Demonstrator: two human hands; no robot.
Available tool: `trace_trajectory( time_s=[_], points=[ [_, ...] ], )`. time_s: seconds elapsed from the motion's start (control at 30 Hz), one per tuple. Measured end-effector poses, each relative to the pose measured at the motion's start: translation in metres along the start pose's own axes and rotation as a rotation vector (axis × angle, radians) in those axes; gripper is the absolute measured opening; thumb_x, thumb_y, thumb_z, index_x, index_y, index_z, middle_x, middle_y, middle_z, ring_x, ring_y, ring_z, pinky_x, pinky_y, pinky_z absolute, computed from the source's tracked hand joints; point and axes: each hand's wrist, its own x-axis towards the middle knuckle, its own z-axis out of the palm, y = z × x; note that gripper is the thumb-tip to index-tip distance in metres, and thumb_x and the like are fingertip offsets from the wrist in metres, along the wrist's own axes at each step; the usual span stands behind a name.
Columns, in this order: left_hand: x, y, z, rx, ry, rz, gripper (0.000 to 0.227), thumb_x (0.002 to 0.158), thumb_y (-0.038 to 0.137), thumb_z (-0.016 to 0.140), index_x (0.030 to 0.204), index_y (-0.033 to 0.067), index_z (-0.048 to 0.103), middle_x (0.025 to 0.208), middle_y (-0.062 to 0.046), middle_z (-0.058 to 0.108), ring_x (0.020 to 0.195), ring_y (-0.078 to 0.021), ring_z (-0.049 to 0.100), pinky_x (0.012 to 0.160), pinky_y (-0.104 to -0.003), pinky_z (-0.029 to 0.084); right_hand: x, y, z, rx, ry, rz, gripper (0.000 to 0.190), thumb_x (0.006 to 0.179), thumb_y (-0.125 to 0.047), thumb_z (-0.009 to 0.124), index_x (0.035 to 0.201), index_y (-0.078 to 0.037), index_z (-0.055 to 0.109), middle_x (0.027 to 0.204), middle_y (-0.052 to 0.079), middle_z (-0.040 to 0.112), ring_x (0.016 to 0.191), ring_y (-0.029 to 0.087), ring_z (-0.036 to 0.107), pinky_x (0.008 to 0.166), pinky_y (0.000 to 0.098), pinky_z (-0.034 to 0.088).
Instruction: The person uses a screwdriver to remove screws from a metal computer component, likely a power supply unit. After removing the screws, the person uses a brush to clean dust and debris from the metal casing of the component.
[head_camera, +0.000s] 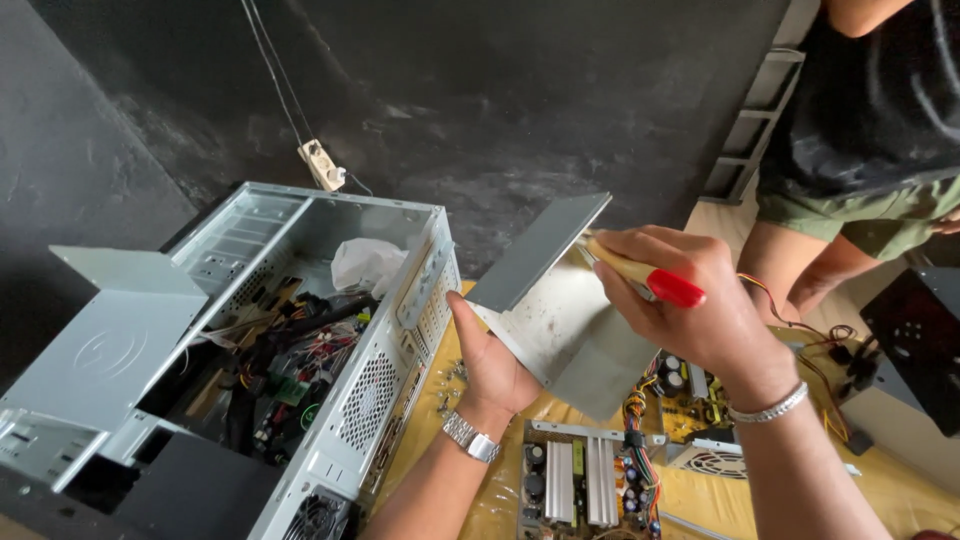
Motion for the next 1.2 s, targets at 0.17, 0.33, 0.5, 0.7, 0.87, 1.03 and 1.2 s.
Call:
trace_trajectory(
  time_s=[0.17,0.33,0.5,0.7,0.87,1.03,1.2],
  points=[
    [0.0,0.01,-0.007,0.009,-0.096,0.086,0.112,0.083,0.086,0.038,0.156,0.0014,0.04,0.149,-0.027,0.05,0.136,-0.0436,0.05,0.115,-0.059,0.04,-0.014,0.022,0.003,0.017,-0.209,0.178,0.022,0.09,-0.015,0.072,0.109,-0.005,0.076,0.107,0.007,0.08,0.093,0.021,0.077,0.081,0.0317,0.057],
    [0.006,0.008,-0.037,0.059,0.062,0.207,0.103,0.085,0.082,0.038,0.152,0.0048,0.044,0.145,-0.025,0.054,0.132,-0.0438,0.053,0.112,-0.06,0.043,-0.005,0.016,0.003,0.041,-0.405,-0.035,0.026,0.088,-0.013,0.074,0.113,-0.008,0.075,0.117,0.009,0.078,0.103,0.025,0.077,0.086,0.0349,0.059],
    [0.006,0.009,-0.036,0.136,0.4,0.077,0.103,0.077,0.083,0.034,0.141,0.0044,0.052,0.142,-0.018,0.057,0.138,-0.0339,0.051,0.114,-0.05,0.043,0.01,-0.026,0.012,0.478,-0.7,-0.086,0.019,0.089,-0.014,0.073,0.105,-0.007,0.08,0.108,0.006,0.084,0.098,0.02,0.083,0.082,0.0302,0.067],
    [0.005,0.002,-0.049,0.108,0.011,0.191,0.099,0.091,0.076,0.04,0.152,-0.0019,0.042,0.144,-0.026,0.055,0.134,-0.0391,0.052,0.114,-0.053,0.044,0.003,-0.004,-0.007,0.321,-0.66,0.039,0.035,0.083,-0.005,0.073,0.116,-0.015,0.079,0.121,0.005,0.081,0.112,0.02,0.079,0.1,0.0316,0.064],
    [0.007,0.001,-0.057,0.1,-0.061,0.173,0.095,0.091,0.073,0.051,0.15,-0.0014,0.046,0.141,-0.022,0.059,0.131,-0.0366,0.056,0.111,-0.052,0.047,-0.002,-0.002,0.005,0.183,-0.612,0.015,0.033,0.081,-0.005,0.076,0.114,-0.01,0.078,0.113,0.009,0.081,0.104,0.021,0.08,0.091,0.0304,0.067],
    [0.012,0.001,-0.081,0.121,0.122,0.057,0.082,0.087,0.079,0.051,0.112,0.0032,0.069,0.105,-0.012,0.072,0.105,-0.0289,0.068,0.087,-0.041,0.055,0.013,-0.03,0.019,0.5,-0.709,-0.122,0.018,0.093,-0.014,0.068,0.106,-0.005,0.077,0.103,0.008,0.081,0.089,0.021,0.081,0.073,0.0313,0.061],
    [-0.001,0.021,0.003,0.015,0.363,0.157,0.097,0.082,0.079,0.031,0.15,0.0124,0.049,0.149,-0.016,0.053,0.142,-0.0358,0.047,0.115,-0.054,0.038,0.0,-0.001,-0.008,0.317,-0.415,0.175,0.031,0.083,-0.003,0.073,0.114,-0.005,0.076,0.111,0.011,0.081,0.065,0.013,0.08,0.047,0.0212,0.066]
  ],
)
